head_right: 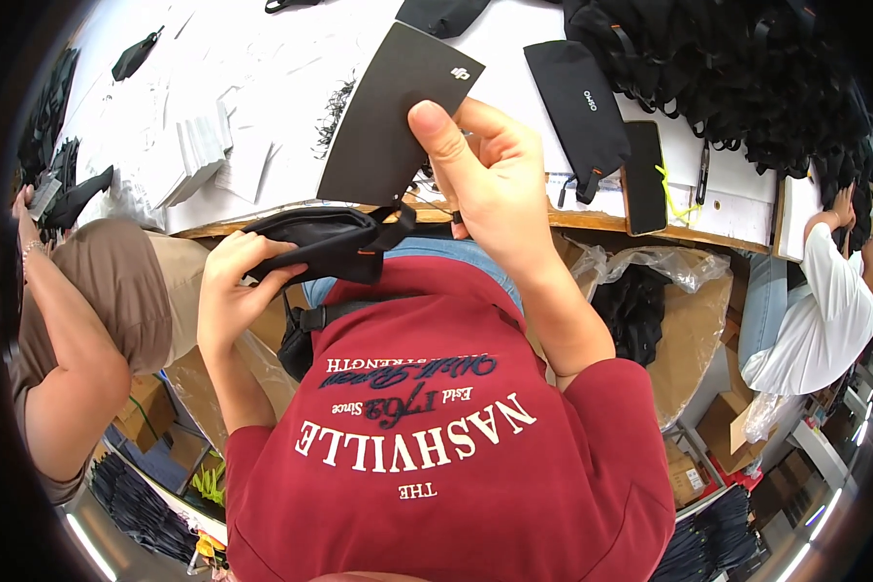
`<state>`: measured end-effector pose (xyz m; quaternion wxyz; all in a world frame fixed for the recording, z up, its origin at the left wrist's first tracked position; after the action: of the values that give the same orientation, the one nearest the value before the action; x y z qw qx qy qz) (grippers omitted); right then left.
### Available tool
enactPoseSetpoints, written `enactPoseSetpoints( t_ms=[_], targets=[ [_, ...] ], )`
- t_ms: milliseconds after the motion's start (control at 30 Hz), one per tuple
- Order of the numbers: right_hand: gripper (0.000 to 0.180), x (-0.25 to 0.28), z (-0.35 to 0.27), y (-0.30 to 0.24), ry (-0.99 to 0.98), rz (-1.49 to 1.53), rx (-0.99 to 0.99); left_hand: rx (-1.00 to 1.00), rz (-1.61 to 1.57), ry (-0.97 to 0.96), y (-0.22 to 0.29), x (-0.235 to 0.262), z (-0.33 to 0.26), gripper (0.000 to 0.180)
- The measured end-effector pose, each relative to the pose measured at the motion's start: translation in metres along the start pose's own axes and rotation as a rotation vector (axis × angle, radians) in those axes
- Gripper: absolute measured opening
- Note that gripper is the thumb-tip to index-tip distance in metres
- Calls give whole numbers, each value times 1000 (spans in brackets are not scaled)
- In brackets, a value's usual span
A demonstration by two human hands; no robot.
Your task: Assembling small black zippered bags with tags and strings.
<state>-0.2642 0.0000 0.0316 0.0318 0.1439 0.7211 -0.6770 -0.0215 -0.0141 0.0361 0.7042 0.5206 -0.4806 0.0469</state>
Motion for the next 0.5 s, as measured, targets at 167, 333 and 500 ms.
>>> enactPoseSetpoints(
  t_ms=[167, 333, 500],
  targets=[
    [32, -7, 3, -7, -66, -468, 82, -98, 51, -31, 12, -11, 12, 20],
    [28, -39, 1, -7, -442, -1196, 266, -193, 52, 21, 35, -24, 26, 22],
    [25, -44, -6, 15, -667, -1279, 256, -388, 166, 55, 44, -34, 25, 18]
  ],
)
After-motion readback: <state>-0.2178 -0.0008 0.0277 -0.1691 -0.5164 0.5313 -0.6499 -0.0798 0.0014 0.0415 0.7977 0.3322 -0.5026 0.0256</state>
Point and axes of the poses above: each hand's wrist, its own z-axis towards the middle knuckle, its own x-axis out of the back of the hand, y = z × x, the point moved 6 cm from there along z, towards the middle knuckle, and after that the axes turned 4 degrees about -z, right-handed, at the moved point
